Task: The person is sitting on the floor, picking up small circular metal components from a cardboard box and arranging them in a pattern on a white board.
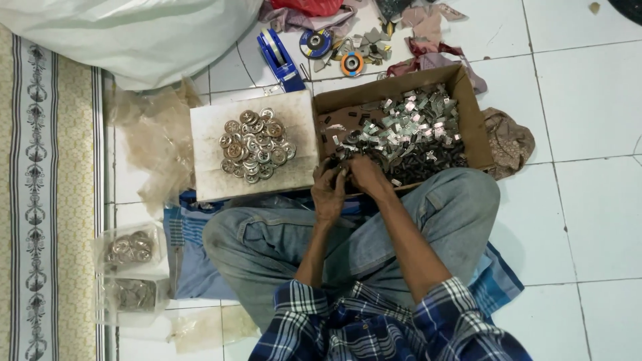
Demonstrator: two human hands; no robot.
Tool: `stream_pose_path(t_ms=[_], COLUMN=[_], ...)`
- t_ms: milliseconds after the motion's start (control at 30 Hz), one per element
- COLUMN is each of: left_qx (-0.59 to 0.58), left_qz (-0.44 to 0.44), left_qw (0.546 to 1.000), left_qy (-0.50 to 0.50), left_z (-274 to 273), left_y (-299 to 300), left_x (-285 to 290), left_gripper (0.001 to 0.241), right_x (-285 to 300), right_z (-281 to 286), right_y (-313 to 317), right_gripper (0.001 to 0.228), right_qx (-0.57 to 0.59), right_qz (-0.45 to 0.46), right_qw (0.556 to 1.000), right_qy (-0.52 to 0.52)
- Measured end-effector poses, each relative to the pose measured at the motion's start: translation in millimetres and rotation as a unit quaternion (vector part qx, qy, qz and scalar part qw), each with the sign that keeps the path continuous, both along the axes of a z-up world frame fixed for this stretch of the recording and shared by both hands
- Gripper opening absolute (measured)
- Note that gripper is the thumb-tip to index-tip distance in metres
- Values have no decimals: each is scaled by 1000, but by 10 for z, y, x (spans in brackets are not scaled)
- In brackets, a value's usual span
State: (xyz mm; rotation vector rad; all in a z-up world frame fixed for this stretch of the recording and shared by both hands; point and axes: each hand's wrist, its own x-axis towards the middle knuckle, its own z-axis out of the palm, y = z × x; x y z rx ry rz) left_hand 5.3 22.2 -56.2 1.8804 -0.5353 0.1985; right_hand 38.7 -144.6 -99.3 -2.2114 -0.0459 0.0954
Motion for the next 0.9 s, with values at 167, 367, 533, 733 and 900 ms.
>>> stream_pose_path(t_ms=[167, 367, 533, 733, 900], left_qx=[0, 95, 158, 151, 142], left_qz=[111, 117, 133, 137, 147], left_qw=[994, 987, 973, 972, 971], left_qy=[17, -50, -107, -114, -124], left_z=[350, 409, 330, 334, 340], left_y=[-122, -94, -114, -141, -155], left_x=[-123, -137, -84, -53, -50], left_gripper=[14, 25, 26, 24, 24], right_x=[0, 264, 461, 703, 776], right_z=[780, -119, 24, 61, -555], right_y=[70, -426, -486, -230, -310], right_gripper=[15, 25, 26, 28, 37], right_qx=[-315, -71, -101, -211, -292], right_qz=[58, -181, -164, -131, 30], right_qw=[947, 981, 980, 951, 935], right_qy=[-29, -1, -58, -184, -200])
